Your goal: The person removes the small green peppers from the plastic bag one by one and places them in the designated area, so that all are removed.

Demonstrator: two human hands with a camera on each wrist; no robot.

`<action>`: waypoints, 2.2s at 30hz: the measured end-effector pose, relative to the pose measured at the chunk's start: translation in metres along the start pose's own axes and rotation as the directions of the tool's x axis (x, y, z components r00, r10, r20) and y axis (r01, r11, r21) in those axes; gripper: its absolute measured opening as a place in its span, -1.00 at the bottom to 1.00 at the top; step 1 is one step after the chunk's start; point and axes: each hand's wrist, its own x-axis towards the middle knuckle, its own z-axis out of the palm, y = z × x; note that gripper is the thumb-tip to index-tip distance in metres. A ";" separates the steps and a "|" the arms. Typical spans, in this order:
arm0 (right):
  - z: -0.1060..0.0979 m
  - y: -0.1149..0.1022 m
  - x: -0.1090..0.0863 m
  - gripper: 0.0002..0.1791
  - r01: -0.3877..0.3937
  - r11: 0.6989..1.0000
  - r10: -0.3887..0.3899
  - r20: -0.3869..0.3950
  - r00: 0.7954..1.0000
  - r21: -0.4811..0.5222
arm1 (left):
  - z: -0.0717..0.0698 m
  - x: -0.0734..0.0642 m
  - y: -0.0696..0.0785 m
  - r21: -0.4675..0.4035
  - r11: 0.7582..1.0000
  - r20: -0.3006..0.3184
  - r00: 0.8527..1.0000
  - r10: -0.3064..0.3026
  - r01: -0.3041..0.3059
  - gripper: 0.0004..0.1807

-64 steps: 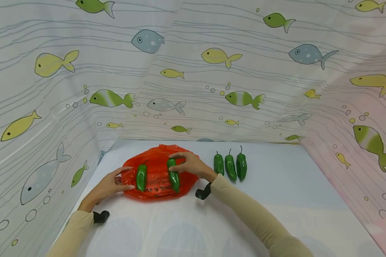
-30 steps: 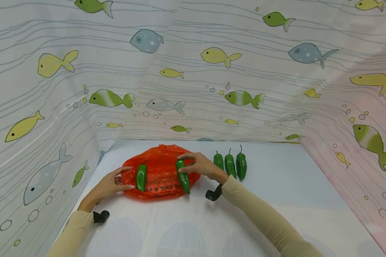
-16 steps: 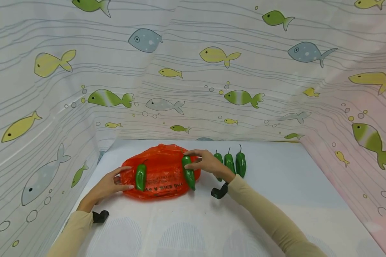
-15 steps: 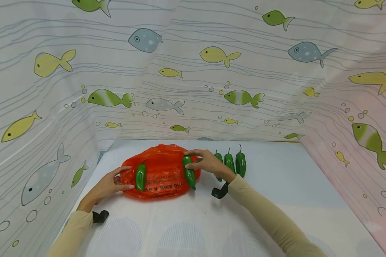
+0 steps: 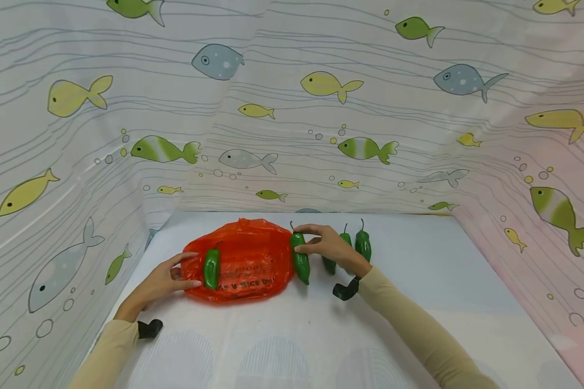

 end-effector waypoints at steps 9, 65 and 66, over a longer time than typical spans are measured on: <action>-0.014 0.006 -0.010 -0.35 -0.010 1.000 0.010 -0.057 0.998 -0.004 | 0.000 0.000 -0.004 -0.020 1.000 0.005 1.000 -0.003 0.003 -0.08; -0.106 0.071 -0.068 -0.24 -0.092 0.992 0.112 -0.248 0.962 0.089 | -0.001 0.000 -0.003 -0.004 1.000 0.007 1.000 -0.007 0.007 -0.08; -0.107 0.073 -0.069 -0.24 -0.098 0.991 0.118 -0.250 0.961 0.091 | -0.001 0.000 -0.003 -0.004 1.000 0.009 1.000 -0.006 0.006 -0.08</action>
